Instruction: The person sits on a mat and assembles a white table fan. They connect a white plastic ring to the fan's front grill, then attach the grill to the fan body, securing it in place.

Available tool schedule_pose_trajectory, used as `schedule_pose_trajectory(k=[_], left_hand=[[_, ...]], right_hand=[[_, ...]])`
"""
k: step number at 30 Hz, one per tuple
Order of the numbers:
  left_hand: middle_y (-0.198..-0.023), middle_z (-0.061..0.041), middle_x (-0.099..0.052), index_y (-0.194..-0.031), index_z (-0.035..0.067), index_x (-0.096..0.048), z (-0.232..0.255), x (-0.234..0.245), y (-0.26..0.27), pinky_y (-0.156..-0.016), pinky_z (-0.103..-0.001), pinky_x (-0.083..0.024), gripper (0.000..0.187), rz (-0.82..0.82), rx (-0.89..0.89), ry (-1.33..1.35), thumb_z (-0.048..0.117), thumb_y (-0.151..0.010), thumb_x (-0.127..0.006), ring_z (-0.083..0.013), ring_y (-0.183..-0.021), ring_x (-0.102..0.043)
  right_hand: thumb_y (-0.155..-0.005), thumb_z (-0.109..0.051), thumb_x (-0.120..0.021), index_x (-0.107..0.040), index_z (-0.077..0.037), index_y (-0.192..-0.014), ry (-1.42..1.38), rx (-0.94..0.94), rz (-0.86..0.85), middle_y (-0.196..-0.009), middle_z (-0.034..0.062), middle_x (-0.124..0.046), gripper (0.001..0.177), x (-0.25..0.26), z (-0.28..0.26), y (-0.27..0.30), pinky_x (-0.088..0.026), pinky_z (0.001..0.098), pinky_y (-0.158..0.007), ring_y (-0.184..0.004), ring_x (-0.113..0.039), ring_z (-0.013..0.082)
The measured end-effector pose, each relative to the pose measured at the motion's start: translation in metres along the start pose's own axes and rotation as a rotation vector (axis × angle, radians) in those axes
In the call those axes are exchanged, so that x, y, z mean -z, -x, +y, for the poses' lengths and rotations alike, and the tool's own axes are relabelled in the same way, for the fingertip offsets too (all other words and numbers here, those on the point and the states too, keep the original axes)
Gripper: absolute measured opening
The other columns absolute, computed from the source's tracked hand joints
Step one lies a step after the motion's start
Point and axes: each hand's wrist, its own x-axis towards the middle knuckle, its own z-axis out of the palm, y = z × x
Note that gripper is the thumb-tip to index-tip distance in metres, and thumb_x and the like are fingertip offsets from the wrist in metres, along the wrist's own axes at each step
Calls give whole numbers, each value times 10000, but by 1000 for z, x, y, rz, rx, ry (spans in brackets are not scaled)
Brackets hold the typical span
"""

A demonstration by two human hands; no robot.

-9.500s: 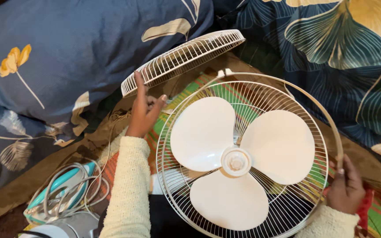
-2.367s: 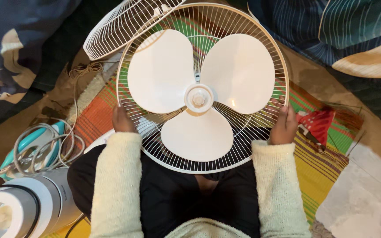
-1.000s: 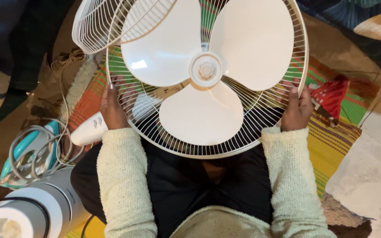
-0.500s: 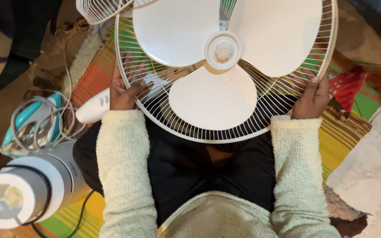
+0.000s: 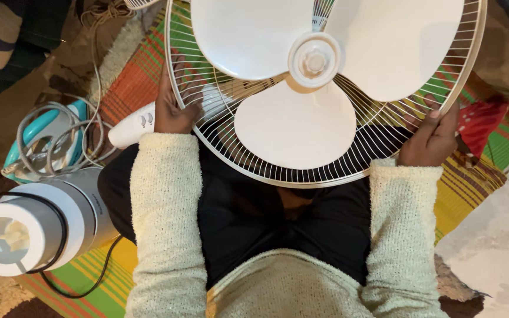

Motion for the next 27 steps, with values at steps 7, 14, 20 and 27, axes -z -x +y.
schedule_pose_trajectory(k=[7,14,20,27], left_hand=[[-1603,-145,-474,-1665,110,-185,-8,-4,9,-1136,-357,-531,965,97,-43,-224,-308,-836,-451,-260,-1425,-563],[-1580,-196,-470,-1658,128,-117,-8,-2,16,-1032,-378,-545,1005,126,-29,-547,-255,-854,-583,-306,-1373,-603],[-1551,-187,-545,-1677,141,-115,-4,-6,9,-1010,-374,-568,1025,124,-31,-564,-228,-869,-627,-311,-1344,-656],[-1626,-187,-485,-1673,122,-183,6,-6,-15,-990,-365,-599,1012,67,-86,-289,-300,-800,-473,-314,-1401,-624]], right_hand=[[-1225,-148,-375,-459,20,-1544,8,23,5,-1308,184,-735,370,-5,7,-3,-657,320,-908,-1083,-772,217],[-1231,-148,-345,-501,30,-1502,25,32,15,-1197,158,-759,359,-8,1,-3,-652,313,-897,-1018,-781,185],[-1230,-138,-359,-561,47,-1446,67,75,49,-1163,154,-754,349,-10,0,-10,-619,320,-872,-996,-752,185],[-1211,-89,-418,-619,71,-1389,128,210,129,-1137,181,-758,313,-19,15,-42,-579,367,-909,-1009,-740,249]])
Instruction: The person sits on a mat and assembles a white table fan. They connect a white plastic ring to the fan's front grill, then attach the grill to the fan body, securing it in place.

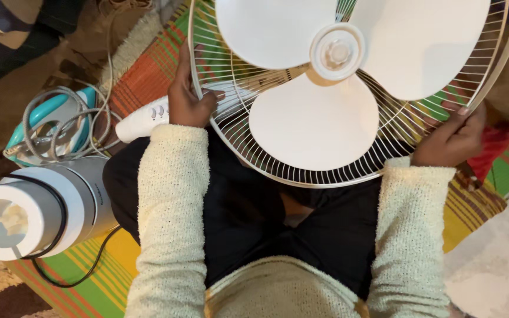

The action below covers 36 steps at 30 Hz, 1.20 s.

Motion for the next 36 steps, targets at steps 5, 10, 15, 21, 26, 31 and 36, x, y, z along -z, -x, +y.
schedule_pose_trajectory(k=[5,10,15,21,26,31,36], left_hand=[[-1595,-175,-478,-1637,46,-281,-36,-8,-23,-959,-362,-599,923,157,-32,121,-260,-794,-501,-280,-1385,-588],[-1369,-193,-594,-1505,-8,-407,-64,-23,2,-967,-372,-548,658,355,115,120,-103,-885,-607,-290,-1175,-624],[-1483,-209,-529,-1588,-36,-295,-67,-45,86,-1162,-404,-447,763,185,-67,171,-91,-912,-644,-294,-1353,-546],[-1230,-205,-710,-1605,35,-259,-41,-46,122,-863,-350,-585,775,217,260,-261,-28,-911,-599,-238,-1068,-721],[-1239,-220,-710,-1600,52,-276,-35,-38,119,-905,-354,-579,720,174,183,-128,-36,-961,-596,-296,-1099,-720],[-1271,-229,-701,-1569,51,-350,-41,-39,111,-930,-368,-568,671,272,121,-170,-48,-956,-605,-301,-1165,-713],[-1186,-204,-738,-1512,77,-419,-42,-36,106,-826,-380,-609,584,286,378,-45,-9,-949,-548,-319,-962,-777]], right_hand=[[-1193,-18,-469,-639,91,-1312,7,84,13,-1102,172,-758,234,-14,20,-26,-583,343,-813,-939,-732,219],[-1181,-91,-489,-654,80,-1233,-214,-298,-30,-969,99,-704,243,-23,27,-40,-482,284,-625,-713,-602,130],[-1169,-60,-474,-668,84,-1279,-53,-94,-1,-1073,131,-755,265,-15,16,-28,-547,301,-741,-883,-699,163],[-1169,-58,-452,-618,124,-1311,-67,5,-1,-1114,187,-732,285,-10,-11,-21,-576,356,-759,-928,-720,221],[-1191,-49,-440,-654,117,-1308,15,37,-33,-1097,187,-744,296,-6,6,-14,-581,346,-811,-908,-718,213],[-1159,-35,-420,-630,126,-1338,-20,-6,-45,-1101,180,-735,320,-4,7,-6,-585,311,-766,-960,-721,198],[-1168,-48,-421,-650,113,-1308,-40,-43,-64,-1107,168,-745,313,-2,-13,-5,-591,311,-749,-904,-718,178]])
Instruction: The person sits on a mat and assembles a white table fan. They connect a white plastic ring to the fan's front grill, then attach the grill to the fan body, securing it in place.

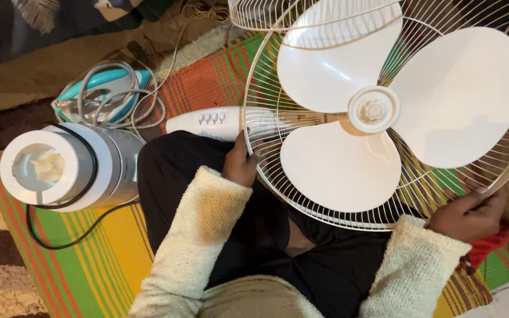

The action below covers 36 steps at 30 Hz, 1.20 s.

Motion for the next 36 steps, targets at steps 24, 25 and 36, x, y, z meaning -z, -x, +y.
schedule_pose_trajectory(k=[24,25,36], left_hand=[[-1074,-271,-725,-1441,24,-507,10,10,-15,-851,-434,-573,563,79,-176,-341,-11,-887,-601,-412,-1043,-717],[-1086,-268,-726,-1442,22,-504,12,10,-15,-860,-429,-571,558,69,-175,-325,-13,-893,-596,-407,-1055,-716],[-1179,-254,-718,-1460,-8,-476,22,11,-11,-903,-388,-555,533,33,-199,-264,3,-941,-598,-361,-1117,-718]], right_hand=[[-913,112,-656,-226,-64,-1671,-594,-597,-210,-1352,88,-520,888,17,-46,136,-538,307,-986,-1154,-593,164],[-884,125,-661,-231,-54,-1649,-591,-594,-257,-1357,79,-513,896,17,-49,145,-536,300,-969,-1154,-591,154],[-941,114,-639,-244,-39,-1679,-521,-587,-229,-1341,15,-530,851,23,-85,142,-444,219,-906,-1045,-540,84]])
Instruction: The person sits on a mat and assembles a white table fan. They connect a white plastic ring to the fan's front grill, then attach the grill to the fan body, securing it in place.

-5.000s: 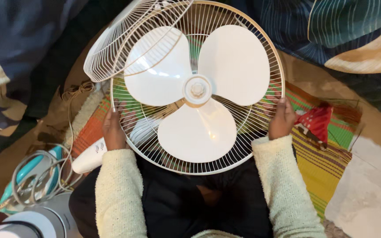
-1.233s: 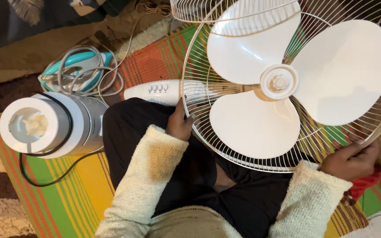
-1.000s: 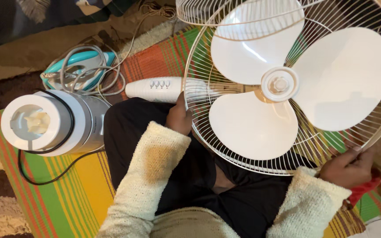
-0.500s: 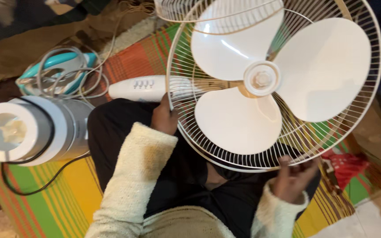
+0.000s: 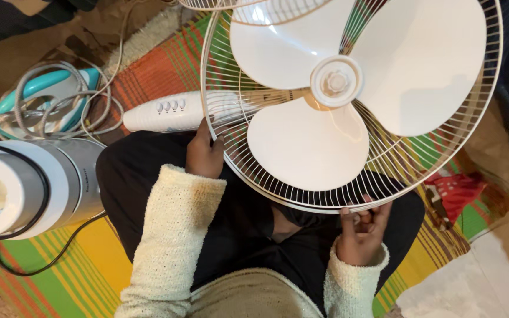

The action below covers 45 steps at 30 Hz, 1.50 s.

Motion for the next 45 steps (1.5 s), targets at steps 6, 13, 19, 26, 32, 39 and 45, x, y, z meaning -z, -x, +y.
schedule_pose_trajectory(k=[6,13,19,26,32,39,45], left_hand=[[-1187,-226,-733,-1499,13,-460,5,2,1,-887,-360,-559,556,-27,79,51,6,-953,-560,-307,-1081,-740],[-1192,-242,-724,-1490,7,-475,8,0,-1,-911,-369,-555,532,8,56,9,-2,-964,-548,-317,-1093,-730],[-1125,-238,-739,-1453,11,-518,8,1,-3,-862,-367,-567,509,36,35,34,-4,-946,-555,-305,-1030,-753],[-1131,-256,-729,-1439,12,-536,-2,-4,-6,-880,-408,-560,491,72,2,10,8,-947,-543,-370,-1052,-734],[-1119,-273,-713,-1409,21,-545,-2,-5,-9,-883,-431,-555,477,74,-26,-33,37,-933,-559,-402,-1071,-715],[-1120,-266,-728,-1421,29,-550,-4,-3,-11,-874,-426,-545,491,41,35,-84,32,-931,-571,-392,-1082,-701],[-1226,-210,-707,-1479,-31,-462,-21,2,-13,-814,-329,-565,536,-99,-39,210,-44,-949,-539,-226,-1052,-695]], right_hand=[[-965,88,-638,-223,-23,-1693,20,60,2,-1322,5,-536,845,-5,-20,-3,-456,231,-898,-1074,-546,81],[-979,100,-684,-335,18,-1654,218,198,97,-1350,49,-386,765,-12,-24,-6,-507,251,-948,-1168,-525,115],[-1034,113,-626,-340,23,-1641,193,347,95,-1427,45,-403,677,5,-10,-31,-517,239,-944,-1181,-518,107],[-1001,128,-584,-390,-1,-1638,286,392,152,-1391,41,-393,678,5,-9,-45,-492,241,-886,-1105,-518,119],[-991,46,-539,-429,28,-1576,677,668,264,-1318,201,-550,596,20,-10,-83,-452,410,-1132,-1209,-561,335],[-996,-6,-553,-587,40,-1465,782,439,321,-1113,267,-627,473,23,-26,-118,-498,443,-865,-966,-633,379],[-1086,-20,-544,-549,69,-1465,743,692,438,-1233,250,-603,389,11,-19,-116,-509,433,-900,-1039,-630,367]])
